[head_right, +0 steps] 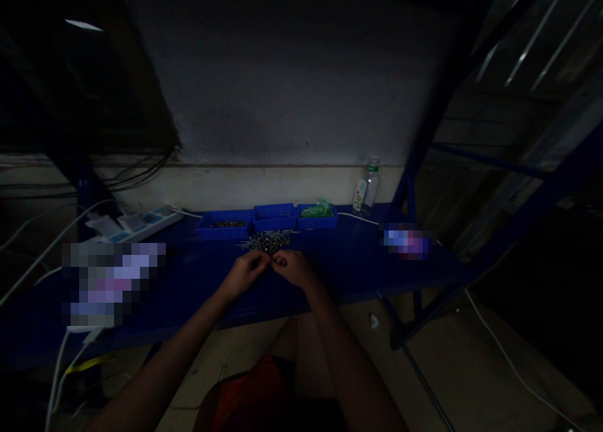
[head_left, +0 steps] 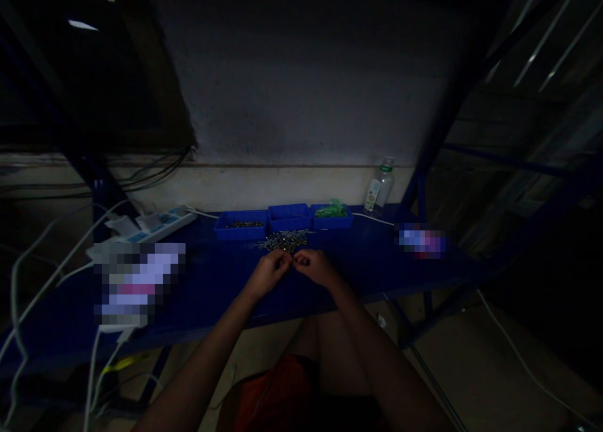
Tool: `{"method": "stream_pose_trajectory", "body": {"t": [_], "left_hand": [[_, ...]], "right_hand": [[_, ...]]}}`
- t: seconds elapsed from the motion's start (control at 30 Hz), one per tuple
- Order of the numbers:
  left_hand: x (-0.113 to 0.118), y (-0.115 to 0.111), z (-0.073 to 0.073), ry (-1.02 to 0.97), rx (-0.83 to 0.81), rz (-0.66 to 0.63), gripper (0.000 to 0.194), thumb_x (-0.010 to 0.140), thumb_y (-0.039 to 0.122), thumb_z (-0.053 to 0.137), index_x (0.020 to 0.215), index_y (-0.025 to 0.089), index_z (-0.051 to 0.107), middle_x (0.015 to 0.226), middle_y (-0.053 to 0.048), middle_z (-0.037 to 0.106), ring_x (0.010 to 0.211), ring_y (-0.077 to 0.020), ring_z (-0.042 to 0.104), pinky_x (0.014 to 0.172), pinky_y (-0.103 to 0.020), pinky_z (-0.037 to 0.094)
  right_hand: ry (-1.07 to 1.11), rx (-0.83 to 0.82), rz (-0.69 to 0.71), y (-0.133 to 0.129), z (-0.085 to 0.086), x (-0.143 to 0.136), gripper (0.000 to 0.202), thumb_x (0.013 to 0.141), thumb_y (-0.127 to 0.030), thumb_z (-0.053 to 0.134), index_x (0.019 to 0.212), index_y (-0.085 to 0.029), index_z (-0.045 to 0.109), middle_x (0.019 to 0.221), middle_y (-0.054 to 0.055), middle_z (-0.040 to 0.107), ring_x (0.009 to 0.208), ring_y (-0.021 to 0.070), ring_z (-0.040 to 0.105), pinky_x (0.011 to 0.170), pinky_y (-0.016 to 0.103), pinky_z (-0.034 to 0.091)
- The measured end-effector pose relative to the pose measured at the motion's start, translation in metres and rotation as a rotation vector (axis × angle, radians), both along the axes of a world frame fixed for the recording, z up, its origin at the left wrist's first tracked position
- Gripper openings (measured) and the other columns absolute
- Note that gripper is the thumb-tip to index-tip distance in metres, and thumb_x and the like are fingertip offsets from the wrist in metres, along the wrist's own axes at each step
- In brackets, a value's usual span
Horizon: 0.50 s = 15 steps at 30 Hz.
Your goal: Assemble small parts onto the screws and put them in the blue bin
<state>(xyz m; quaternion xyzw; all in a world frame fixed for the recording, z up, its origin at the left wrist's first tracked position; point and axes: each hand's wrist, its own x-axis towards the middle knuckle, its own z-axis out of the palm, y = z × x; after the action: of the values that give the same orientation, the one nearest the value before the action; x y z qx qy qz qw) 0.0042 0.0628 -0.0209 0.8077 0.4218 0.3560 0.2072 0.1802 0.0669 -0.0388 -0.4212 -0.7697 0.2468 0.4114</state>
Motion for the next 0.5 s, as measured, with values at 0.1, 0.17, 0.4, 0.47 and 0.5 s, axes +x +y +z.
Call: {"method": "stream_pose_trajectory", "body": {"t": [0.1,0.17,0.4,0.47,0.5], "left_hand": [[0.0007,-0.0011,0.0021,0.006,0.018,0.015,0.023,0.084,0.033,0.046,0.086,0.016,0.061,0.082,-0.004,0.062,0.074,-0.0163,0.057,0.068,-0.025,0.043],[0.0011,-0.0016,0.0034,-0.012,0.021,0.036,0.024,0.085,0.034,0.044,0.087,0.016,0.061,0.082,-0.005,0.062,0.075,-0.0168,0.057,0.069,-0.026,0.043],[0.0039,-0.0051,0.0059,0.021,0.038,0.014,0.024,0.086,0.034,0.042,0.086,0.017,0.059,0.085,-0.006,0.063,0.078,-0.0185,0.058,0.073,-0.027,0.043],[0.0048,-0.0049,0.0051,0.027,0.037,0.024,0.025,0.086,0.034,0.042,0.086,0.018,0.060,0.085,-0.006,0.064,0.079,-0.0188,0.059,0.074,-0.028,0.043],[0.0049,-0.0042,0.0047,0.021,0.031,0.033,0.025,0.086,0.035,0.043,0.086,0.018,0.060,0.085,-0.006,0.064,0.079,-0.0190,0.059,0.074,-0.028,0.043]], "right_hand": [[0.003,0.007,-0.032,0.0001,0.0008,-0.0002,0.014,0.076,-0.027,0.058,0.085,-0.018,0.064,0.072,0.000,0.063,0.065,0.0107,0.056,0.062,0.020,0.043],[0.046,0.013,-0.058,0.0008,0.0010,-0.0002,0.017,0.077,-0.028,0.058,0.089,-0.018,0.063,0.075,0.001,0.064,0.067,0.0114,0.057,0.064,0.021,0.044],[0.145,-0.008,-0.025,0.0007,0.0043,0.0005,0.021,0.081,-0.036,0.054,0.088,-0.019,0.064,0.081,0.002,0.066,0.073,0.0133,0.061,0.067,0.023,0.045],[0.143,-0.008,-0.046,0.0007,0.0058,0.0013,0.023,0.083,-0.038,0.051,0.088,-0.019,0.064,0.081,0.002,0.066,0.074,0.0134,0.061,0.068,0.023,0.045],[0.140,-0.004,-0.070,0.0011,0.0060,0.0019,0.025,0.084,-0.038,0.049,0.088,-0.019,0.063,0.081,0.002,0.066,0.074,0.0133,0.061,0.068,0.023,0.045]]}}
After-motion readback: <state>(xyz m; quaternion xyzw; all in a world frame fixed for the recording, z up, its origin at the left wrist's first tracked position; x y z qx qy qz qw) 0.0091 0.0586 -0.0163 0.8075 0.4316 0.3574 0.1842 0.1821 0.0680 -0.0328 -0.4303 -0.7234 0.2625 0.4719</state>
